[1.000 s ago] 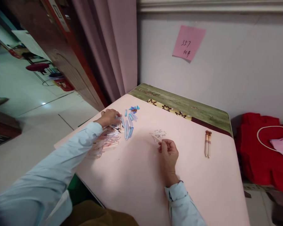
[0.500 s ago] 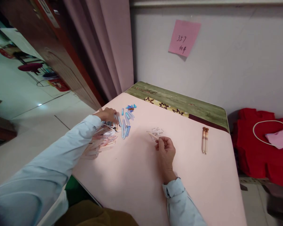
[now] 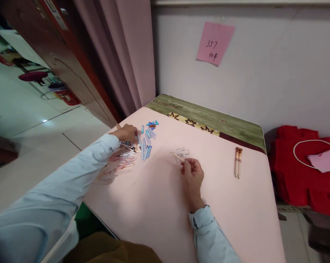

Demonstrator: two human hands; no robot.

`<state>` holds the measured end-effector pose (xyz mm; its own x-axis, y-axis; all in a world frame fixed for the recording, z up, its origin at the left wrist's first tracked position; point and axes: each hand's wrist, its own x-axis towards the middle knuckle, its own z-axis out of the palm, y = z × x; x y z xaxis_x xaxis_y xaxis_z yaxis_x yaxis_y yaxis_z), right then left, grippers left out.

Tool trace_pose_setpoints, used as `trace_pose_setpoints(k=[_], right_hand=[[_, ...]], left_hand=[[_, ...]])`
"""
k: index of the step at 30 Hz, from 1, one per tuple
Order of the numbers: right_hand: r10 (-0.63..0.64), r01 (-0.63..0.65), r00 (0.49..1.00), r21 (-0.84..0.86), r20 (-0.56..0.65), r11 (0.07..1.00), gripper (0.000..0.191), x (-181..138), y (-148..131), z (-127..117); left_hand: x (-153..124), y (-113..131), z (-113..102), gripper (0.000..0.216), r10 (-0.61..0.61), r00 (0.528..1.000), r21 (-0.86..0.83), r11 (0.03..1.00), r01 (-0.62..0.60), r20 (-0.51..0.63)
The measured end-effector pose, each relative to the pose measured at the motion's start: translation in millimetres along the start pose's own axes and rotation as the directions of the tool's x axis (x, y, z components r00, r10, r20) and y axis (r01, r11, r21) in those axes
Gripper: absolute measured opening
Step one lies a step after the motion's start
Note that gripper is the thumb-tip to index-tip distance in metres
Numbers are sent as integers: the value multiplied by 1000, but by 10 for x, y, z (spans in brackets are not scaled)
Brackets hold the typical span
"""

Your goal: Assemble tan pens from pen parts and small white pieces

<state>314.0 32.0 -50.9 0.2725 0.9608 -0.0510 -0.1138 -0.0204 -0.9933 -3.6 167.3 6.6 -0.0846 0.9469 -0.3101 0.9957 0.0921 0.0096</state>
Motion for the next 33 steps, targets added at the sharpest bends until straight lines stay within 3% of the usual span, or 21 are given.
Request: trace_pose_setpoints(k=[5, 12, 15, 19, 23, 29, 33], right_hand=[[-1, 1, 1000, -6, 11, 1000, 26, -11, -12, 2], [2, -2, 1000, -18, 16, 1000, 25, -17, -18, -15], [6, -6, 1000, -24, 8, 1000, 26, -17, -30, -9], [1, -1, 1000, -6, 13, 1000, 27, -8, -10, -6], [4, -4, 1000, 0, 14, 1000, 27, 1, 23, -14], [10, -10, 1000, 3, 19, 1000, 26, -5, -11, -14], [16, -17, 1000, 22, 20, 1000, 25, -11, -32, -4]], left_hand=[[-152, 61, -26, 32, 28, 999, -64, 998, -29, -16], [-289, 126, -23, 25, 150, 970, -116, 978, -174, -189], [-288, 122, -7, 19, 183, 972, -59, 979, -194, -148], [-315, 163, -1, 30, 187, 979, -4, 982, -188, -75], [-372, 216, 17, 31, 222, 968, 16, 975, -222, -116], [-420, 157, 48, 13, 337, 915, 23, 940, -341, -224], [-495, 177, 34, 6, 510, 849, -30, 855, -518, -135]])
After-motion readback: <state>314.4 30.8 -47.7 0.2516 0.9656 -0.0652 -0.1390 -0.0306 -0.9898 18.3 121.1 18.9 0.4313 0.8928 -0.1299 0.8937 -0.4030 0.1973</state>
